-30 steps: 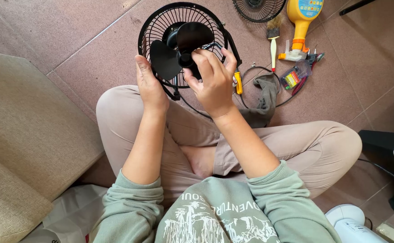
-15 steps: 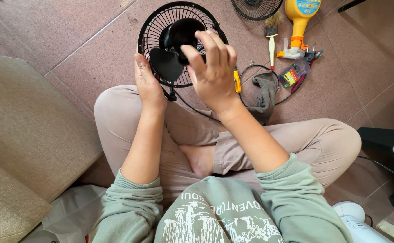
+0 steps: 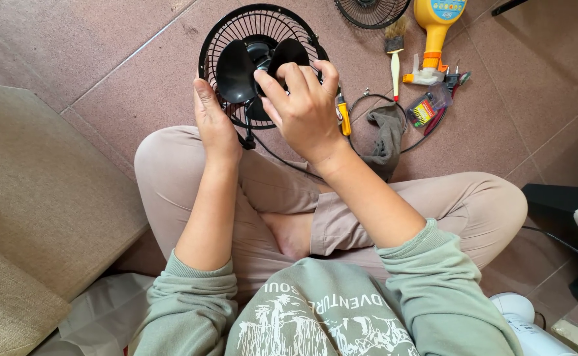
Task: The person disassembles a small black electric fan by removing the front grille, then uses a screwdriver to loosen and remove screws from the rear grille. The person handles the fan blades, front grille, rear grille, and screws, placing parts on the floor.
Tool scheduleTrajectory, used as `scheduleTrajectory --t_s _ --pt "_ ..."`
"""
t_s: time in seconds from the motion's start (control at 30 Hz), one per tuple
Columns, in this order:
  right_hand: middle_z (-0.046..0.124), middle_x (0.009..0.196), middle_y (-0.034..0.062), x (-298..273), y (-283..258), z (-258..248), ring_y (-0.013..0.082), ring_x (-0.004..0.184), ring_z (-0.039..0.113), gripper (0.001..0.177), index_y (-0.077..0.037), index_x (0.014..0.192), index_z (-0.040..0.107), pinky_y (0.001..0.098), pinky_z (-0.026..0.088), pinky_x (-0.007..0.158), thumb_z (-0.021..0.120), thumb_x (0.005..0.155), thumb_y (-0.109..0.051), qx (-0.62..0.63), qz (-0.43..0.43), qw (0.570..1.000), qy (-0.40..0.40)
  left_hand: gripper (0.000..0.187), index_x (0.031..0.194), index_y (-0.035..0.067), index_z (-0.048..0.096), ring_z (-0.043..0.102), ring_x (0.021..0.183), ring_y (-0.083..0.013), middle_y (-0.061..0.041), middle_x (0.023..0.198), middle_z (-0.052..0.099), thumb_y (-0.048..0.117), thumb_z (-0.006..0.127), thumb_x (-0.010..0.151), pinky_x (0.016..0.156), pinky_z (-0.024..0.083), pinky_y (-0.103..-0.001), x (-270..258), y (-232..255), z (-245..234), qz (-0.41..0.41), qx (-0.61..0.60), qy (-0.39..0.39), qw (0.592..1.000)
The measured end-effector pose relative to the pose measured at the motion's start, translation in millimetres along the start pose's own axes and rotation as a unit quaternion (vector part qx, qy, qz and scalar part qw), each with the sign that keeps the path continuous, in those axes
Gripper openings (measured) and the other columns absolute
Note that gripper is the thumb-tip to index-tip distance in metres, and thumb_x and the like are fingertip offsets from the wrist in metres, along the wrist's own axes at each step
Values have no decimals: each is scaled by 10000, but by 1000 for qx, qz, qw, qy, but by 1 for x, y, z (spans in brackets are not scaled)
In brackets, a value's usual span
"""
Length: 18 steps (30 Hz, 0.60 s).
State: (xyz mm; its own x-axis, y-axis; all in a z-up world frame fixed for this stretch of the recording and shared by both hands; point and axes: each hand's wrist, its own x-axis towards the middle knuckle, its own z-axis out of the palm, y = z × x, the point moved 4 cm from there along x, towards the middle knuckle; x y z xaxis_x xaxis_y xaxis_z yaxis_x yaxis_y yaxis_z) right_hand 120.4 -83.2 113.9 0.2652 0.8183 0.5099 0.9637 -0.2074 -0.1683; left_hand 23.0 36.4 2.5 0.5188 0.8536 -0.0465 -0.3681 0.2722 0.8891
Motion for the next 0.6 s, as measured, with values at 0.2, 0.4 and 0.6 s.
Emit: scheduleTrajectory --t_s 0.2,0.4,0.6 --pt "561 1066 43 -1 0 1 215 1013 600 395 -158 1277 693 523 305 1175 830 907 -181 1 -2 1000 3 637 1399 -29 528 611 1246 -181 -127 1342 632 509 330 1120 1100 492 -321 -1 2 1 14 26 -7 1000" --pt "555 1076 57 -2 -1 1 218 994 600 397 -149 1270 697 542 271 1192 836 901 -192 2 -6 1000 12 651 1381 -40 537 615 1224 -191 -144 1323 636 523 345 1115 1089 496 -332 0 0 -1 1 18 10 1000" --pt "563 1087 59 -2 -4 -2 221 1005 606 417 -142 1271 691 528 283 1181 847 889 -204 10 0 1000 14 661 1364 -32 544 640 1173 -199 -142 1282 654 538 357 1087 1046 525 -340 1 -1 -1 -25 -7 13 1000"
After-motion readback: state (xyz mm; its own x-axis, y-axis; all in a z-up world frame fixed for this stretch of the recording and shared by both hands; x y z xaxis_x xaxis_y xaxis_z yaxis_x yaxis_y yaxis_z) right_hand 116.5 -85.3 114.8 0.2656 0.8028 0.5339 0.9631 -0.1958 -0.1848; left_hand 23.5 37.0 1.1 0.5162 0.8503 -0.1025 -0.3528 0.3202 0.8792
